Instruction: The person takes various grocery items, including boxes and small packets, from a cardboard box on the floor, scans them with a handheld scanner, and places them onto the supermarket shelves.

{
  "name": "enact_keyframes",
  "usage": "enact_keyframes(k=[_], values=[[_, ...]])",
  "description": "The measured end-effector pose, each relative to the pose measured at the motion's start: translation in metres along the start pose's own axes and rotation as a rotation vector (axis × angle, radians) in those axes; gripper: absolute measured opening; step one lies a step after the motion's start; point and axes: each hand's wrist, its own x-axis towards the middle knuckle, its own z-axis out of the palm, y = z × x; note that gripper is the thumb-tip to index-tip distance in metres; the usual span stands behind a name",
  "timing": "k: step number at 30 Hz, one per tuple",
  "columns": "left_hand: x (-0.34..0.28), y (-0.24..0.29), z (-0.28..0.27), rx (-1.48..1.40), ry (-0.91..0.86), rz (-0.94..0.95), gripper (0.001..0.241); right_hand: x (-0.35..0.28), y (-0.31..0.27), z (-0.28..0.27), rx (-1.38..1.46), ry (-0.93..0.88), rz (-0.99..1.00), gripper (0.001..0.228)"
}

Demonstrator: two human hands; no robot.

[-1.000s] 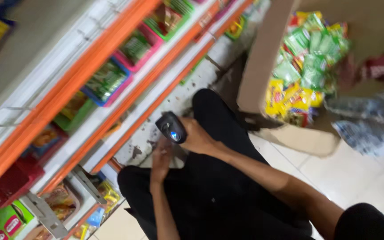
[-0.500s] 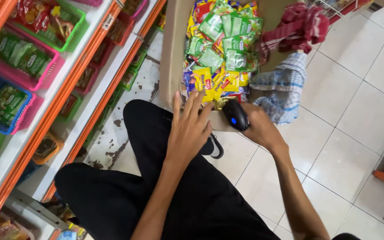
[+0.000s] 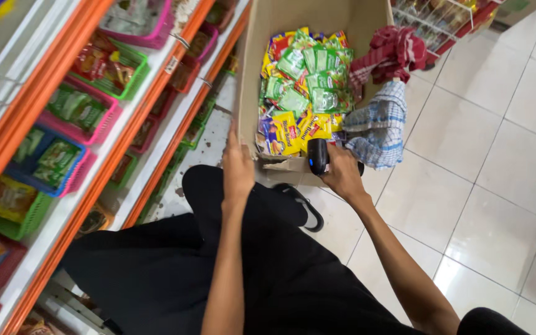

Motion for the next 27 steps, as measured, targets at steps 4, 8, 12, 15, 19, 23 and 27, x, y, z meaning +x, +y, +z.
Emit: enact_keyframes(k=[4, 8, 12, 15, 19, 23, 27], values=[[-0.001, 0.006, 0.005, 0.169, -0.163, -0.302, 0.061, -0.003, 0.008, 0.001, -0.002, -0.053, 0.164, 0.044], [0.003, -0.009, 0.01, 0.173, -0.102, -0.173, 0.053, -0.007, 0.007, 0.003, 0.021, 0.022, 0.113, 0.053], [-0.011, -0.022, 0.01, 0.092, -0.105, -0.047, 0.051, -0.025, 0.014, 0.001, 0.054, 0.094, -0.052, 0.057], [-0.022, -0.013, 0.005, 0.098, -0.123, -0.058, 0.052, -0.029, 0.014, -0.004, 0.051, 0.002, 0.097, 0.053], [-0.048, 0.005, 0.006, 0.043, -0.101, -0.044, 0.043, -0.042, 0.019, -0.018, 0.052, -0.07, 0.078, 0.05], [-0.092, 0.033, 0.018, 0.164, -0.13, -0.048, 0.048, -0.049, 0.039, -0.044, 0.08, -0.243, 0.192, 0.046], [-0.142, 0.076, 0.02, 0.339, -0.412, -0.137, 0.037, -0.057, 0.07, -0.073, -0.001, -0.32, 0.125, 0.052]])
